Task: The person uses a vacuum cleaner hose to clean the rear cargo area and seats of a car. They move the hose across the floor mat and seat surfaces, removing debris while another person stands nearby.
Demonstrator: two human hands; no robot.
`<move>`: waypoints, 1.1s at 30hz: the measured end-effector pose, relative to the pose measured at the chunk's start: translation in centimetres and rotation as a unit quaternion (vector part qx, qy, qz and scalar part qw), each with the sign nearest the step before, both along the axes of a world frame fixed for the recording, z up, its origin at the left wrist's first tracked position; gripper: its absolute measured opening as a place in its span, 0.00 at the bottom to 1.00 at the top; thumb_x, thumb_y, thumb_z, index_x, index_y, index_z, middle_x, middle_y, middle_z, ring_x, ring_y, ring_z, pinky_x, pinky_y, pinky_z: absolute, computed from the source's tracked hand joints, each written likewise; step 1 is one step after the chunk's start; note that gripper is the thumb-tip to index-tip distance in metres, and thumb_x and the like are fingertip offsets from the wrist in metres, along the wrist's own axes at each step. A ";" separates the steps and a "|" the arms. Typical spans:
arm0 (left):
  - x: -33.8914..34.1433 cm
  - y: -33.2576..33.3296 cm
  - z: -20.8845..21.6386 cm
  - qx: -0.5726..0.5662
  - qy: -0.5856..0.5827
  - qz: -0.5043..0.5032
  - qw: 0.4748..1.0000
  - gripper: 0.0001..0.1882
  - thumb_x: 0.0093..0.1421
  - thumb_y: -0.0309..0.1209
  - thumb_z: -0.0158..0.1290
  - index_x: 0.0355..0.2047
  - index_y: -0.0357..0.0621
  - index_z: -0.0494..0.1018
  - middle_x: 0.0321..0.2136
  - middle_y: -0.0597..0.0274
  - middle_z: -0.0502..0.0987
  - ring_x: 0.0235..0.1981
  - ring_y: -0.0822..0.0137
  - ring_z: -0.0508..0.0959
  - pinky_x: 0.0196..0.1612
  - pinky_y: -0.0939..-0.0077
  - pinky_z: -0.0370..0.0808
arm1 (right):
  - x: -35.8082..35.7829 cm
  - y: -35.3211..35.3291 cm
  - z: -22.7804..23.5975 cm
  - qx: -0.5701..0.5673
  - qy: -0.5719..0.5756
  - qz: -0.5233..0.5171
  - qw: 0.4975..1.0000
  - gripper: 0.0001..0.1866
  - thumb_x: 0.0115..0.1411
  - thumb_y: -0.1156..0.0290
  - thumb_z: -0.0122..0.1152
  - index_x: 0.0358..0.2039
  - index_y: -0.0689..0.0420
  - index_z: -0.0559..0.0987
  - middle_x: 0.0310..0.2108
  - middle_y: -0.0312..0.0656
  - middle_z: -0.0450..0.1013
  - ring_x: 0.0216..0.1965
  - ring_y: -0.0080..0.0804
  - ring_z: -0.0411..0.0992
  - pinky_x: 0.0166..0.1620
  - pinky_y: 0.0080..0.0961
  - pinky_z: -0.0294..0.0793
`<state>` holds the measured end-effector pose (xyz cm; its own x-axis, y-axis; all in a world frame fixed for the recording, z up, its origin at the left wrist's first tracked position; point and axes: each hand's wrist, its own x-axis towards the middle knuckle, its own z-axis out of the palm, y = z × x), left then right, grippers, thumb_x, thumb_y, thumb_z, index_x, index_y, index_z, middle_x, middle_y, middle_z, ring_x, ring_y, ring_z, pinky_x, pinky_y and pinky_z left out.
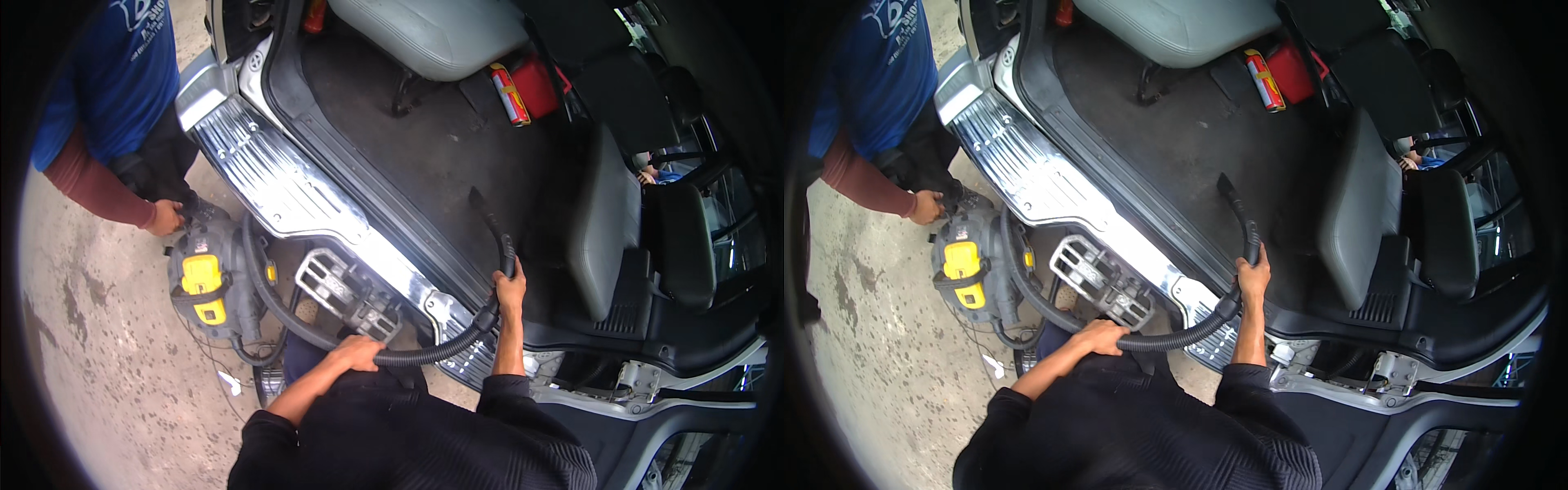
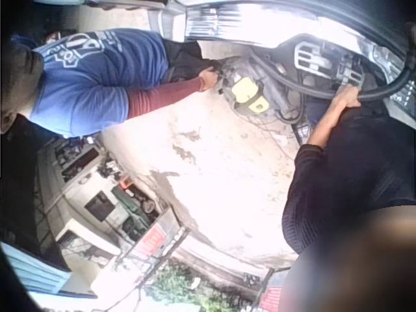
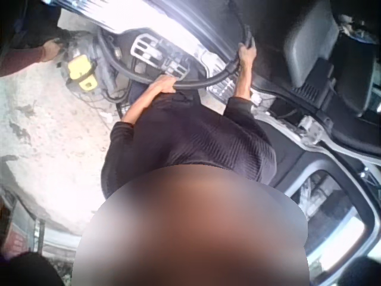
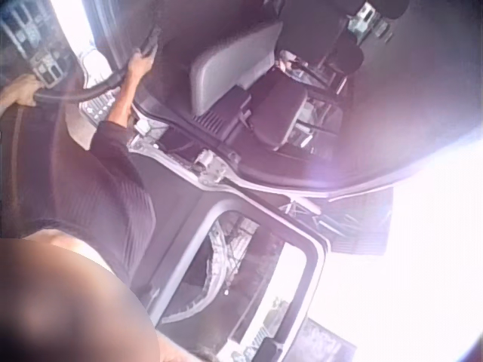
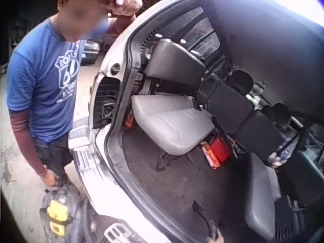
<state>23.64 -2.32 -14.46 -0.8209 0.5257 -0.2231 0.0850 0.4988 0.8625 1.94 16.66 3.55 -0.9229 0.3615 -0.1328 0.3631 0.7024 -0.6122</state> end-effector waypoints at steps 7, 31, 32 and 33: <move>1.3 -4.8 -0.5 -0.104 -0.114 -0.096 0.983 0.23 0.43 0.37 0.60 0.43 0.51 0.77 0.37 0.46 0.80 0.43 0.49 0.79 0.47 0.54 0.75 | 5.5 -1.1 -1.3 0.042 0.012 0.081 0.996 0.39 0.46 0.76 0.61 0.62 0.58 0.64 0.37 0.48 0.78 0.28 0.32 0.77 0.38 0.30 0.76; 3.4 -13.9 -1.1 -0.109 -0.079 0.032 0.990 0.25 0.38 0.36 0.61 0.42 0.54 0.78 0.34 0.51 0.81 0.40 0.49 0.79 0.46 0.56 0.75 | 2.4 -12.1 -6.0 -0.032 0.092 0.133 0.986 0.43 0.46 0.73 0.64 0.65 0.56 0.60 0.37 0.50 0.76 0.33 0.36 0.75 0.39 0.33 0.74; 2.7 -12.3 -1.2 -0.115 -0.044 0.007 0.992 0.24 0.38 0.36 0.61 0.41 0.54 0.79 0.34 0.52 0.81 0.40 0.49 0.79 0.46 0.56 0.75 | 4.9 -6.9 -5.3 -0.056 0.086 0.129 0.986 0.42 0.46 0.74 0.64 0.64 0.55 0.62 0.40 0.47 0.75 0.32 0.32 0.74 0.37 0.29 0.74; 2.1 -10.6 -1.3 -0.089 -0.042 -0.041 0.994 0.23 0.39 0.36 0.60 0.41 0.55 0.79 0.34 0.52 0.81 0.40 0.49 0.79 0.45 0.56 0.75 | 7.8 -2.3 -5.1 -0.048 0.087 0.040 0.994 0.40 0.47 0.74 0.63 0.64 0.55 0.63 0.37 0.42 0.75 0.30 0.29 0.72 0.34 0.26 0.74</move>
<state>25.74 -12.89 -15.77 -0.7520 0.5357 -0.3839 0.0628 0.6381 0.7674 9.70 14.34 -1.56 -0.9603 0.2791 0.0010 0.1909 0.6596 -0.7270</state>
